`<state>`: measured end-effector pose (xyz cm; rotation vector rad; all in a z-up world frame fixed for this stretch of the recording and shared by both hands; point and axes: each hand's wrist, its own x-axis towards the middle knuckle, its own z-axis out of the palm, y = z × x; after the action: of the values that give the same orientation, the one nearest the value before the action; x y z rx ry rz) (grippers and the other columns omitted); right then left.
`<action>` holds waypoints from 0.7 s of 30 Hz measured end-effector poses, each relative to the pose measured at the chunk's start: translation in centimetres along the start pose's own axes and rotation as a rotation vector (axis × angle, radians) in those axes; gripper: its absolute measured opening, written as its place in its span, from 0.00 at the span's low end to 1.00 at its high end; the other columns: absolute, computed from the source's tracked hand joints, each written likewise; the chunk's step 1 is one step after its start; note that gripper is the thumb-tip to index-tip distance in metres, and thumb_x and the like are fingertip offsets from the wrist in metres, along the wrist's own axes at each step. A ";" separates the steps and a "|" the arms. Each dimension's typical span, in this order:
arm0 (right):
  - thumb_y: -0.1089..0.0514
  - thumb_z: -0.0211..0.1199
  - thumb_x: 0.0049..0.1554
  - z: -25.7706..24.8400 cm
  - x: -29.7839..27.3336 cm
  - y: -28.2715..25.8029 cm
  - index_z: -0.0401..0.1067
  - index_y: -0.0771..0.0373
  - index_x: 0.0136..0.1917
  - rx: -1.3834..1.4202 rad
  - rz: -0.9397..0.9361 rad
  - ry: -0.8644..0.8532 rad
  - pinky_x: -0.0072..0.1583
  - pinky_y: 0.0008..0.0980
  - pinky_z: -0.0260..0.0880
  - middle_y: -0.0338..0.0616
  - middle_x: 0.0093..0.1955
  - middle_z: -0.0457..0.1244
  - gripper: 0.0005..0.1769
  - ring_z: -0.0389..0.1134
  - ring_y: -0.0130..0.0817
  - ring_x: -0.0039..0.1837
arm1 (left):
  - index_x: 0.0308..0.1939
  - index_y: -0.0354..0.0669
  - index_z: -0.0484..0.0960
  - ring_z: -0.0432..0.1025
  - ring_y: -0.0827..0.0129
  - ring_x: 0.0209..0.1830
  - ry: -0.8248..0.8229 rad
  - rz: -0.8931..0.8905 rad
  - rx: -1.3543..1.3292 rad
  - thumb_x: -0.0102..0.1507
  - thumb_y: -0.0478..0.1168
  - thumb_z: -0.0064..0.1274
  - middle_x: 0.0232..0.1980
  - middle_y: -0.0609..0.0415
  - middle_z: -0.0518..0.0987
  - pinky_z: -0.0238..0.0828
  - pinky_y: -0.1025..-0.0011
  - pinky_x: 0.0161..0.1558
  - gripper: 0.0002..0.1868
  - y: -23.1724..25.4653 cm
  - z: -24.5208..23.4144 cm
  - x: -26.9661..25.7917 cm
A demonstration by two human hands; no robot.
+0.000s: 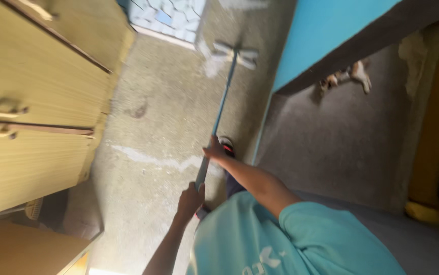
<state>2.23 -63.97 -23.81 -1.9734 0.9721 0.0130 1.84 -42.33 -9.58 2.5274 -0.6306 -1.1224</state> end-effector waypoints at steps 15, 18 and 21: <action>0.46 0.65 0.51 -12.5 14.2 4.9 0.44 0.54 0.81 0.193 0.246 -0.023 0.59 0.51 0.72 0.67 0.56 0.68 0.52 0.71 0.62 0.58 | 0.60 0.36 0.71 0.64 0.71 0.13 -0.372 -0.444 -0.953 0.65 0.55 0.57 0.29 0.53 0.71 0.57 0.72 0.12 0.30 16.7 -1.4 10.9; 0.47 0.65 0.51 -12.6 15.0 5.1 0.44 0.53 0.81 0.187 0.229 -0.015 0.61 0.51 0.71 0.67 0.56 0.68 0.52 0.71 0.63 0.58 | 0.57 0.40 0.73 0.64 0.72 0.15 -0.414 -0.587 -0.950 0.64 0.56 0.56 0.33 0.54 0.72 0.56 0.74 0.14 0.27 16.5 -0.8 12.1; 0.48 0.65 0.51 -11.8 14.3 5.0 0.45 0.56 0.80 0.195 0.252 0.019 0.60 0.51 0.71 0.67 0.56 0.67 0.50 0.71 0.62 0.58 | 0.56 0.43 0.74 0.61 0.71 0.15 -0.508 -0.584 -1.065 0.62 0.55 0.55 0.37 0.53 0.77 0.55 0.74 0.14 0.25 15.8 -0.6 12.3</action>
<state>4.83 -82.91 -25.74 -1.6676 1.1834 0.0386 5.41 -62.04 -9.85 1.4907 0.5644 -1.6899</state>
